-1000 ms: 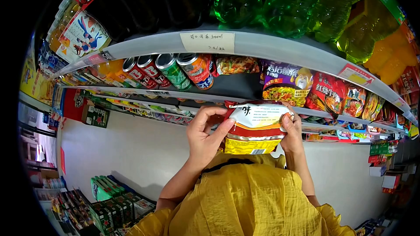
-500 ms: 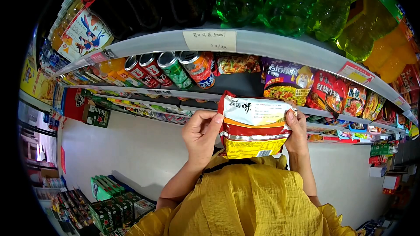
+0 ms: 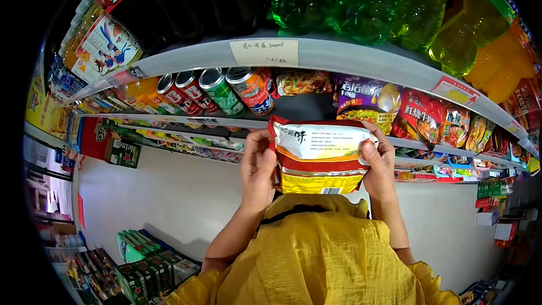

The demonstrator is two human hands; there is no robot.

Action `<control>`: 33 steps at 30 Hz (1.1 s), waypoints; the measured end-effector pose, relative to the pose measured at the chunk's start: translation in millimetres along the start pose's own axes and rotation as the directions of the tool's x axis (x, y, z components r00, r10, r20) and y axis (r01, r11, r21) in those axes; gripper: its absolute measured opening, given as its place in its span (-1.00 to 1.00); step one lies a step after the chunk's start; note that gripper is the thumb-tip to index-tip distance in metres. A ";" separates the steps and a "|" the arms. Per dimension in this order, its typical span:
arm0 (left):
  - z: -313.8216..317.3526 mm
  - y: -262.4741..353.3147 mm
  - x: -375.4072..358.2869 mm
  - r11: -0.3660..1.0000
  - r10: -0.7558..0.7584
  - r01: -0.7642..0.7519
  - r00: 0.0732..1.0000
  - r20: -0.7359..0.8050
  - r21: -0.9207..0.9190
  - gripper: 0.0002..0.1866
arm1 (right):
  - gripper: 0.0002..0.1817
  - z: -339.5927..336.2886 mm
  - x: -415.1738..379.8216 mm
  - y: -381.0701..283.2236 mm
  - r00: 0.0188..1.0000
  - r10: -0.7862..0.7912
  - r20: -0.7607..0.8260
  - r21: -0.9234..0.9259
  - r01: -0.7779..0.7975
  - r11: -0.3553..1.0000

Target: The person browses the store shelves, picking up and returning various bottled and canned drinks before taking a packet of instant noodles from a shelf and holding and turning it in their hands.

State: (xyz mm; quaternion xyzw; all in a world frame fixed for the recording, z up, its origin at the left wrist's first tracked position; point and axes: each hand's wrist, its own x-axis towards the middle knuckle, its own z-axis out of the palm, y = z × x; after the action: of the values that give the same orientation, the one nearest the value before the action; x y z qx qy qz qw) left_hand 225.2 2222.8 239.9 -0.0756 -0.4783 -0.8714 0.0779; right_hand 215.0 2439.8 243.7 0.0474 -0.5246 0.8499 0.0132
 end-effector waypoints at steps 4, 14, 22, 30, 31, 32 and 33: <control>-16.9 -16.6 -9.2 0.986 -0.159 0.164 0.980 0.116 -0.031 -0.26 | -0.44 9.2 1.6 -4.9 0.995 -0.091 0.041 -0.090 0.095 0.991; -50.8 -27.0 -9.8 0.991 -0.089 0.101 0.987 0.134 -0.085 -0.48 | -0.44 6.3 -3.1 -14.5 0.976 -0.126 0.175 -0.154 0.154 0.976; -66.9 -22.9 -3.4 0.996 -0.015 0.031 0.982 0.188 -0.079 -0.48 | -0.72 6.5 -1.4 -23.0 0.971 -0.143 0.194 -0.436 0.216 0.873; -62.4 -15.3 1.8 0.999 -0.008 0.001 0.980 0.200 0.035 -0.52 | -0.80 13.7 4.6 -31.7 0.922 -0.306 0.237 -0.660 0.384 0.646; -62.3 -14.5 2.4 0.999 -0.014 0.005 0.978 0.207 0.041 -0.51 | -0.81 14.6 3.7 -34.0 0.910 -0.328 0.252 -0.701 0.405 0.587; -60.7 -14.3 2.7 1.000 -0.012 0.006 0.981 0.194 0.029 -0.51 | -0.82 16.5 1.7 -35.5 0.956 -0.243 0.166 -0.658 0.291 0.695; -58.2 -14.3 2.9 1.000 -0.010 0.007 0.983 0.182 0.017 -0.51 | -0.83 19.1 -0.8 -36.5 0.986 -0.145 0.086 -0.598 0.168 0.784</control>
State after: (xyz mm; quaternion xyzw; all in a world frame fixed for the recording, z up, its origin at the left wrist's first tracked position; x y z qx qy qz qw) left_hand 216.0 2180.9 197.8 -0.1522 -0.4907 -0.8574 0.0305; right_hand 219.6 2439.2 284.7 0.0992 -0.7619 0.6338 0.0886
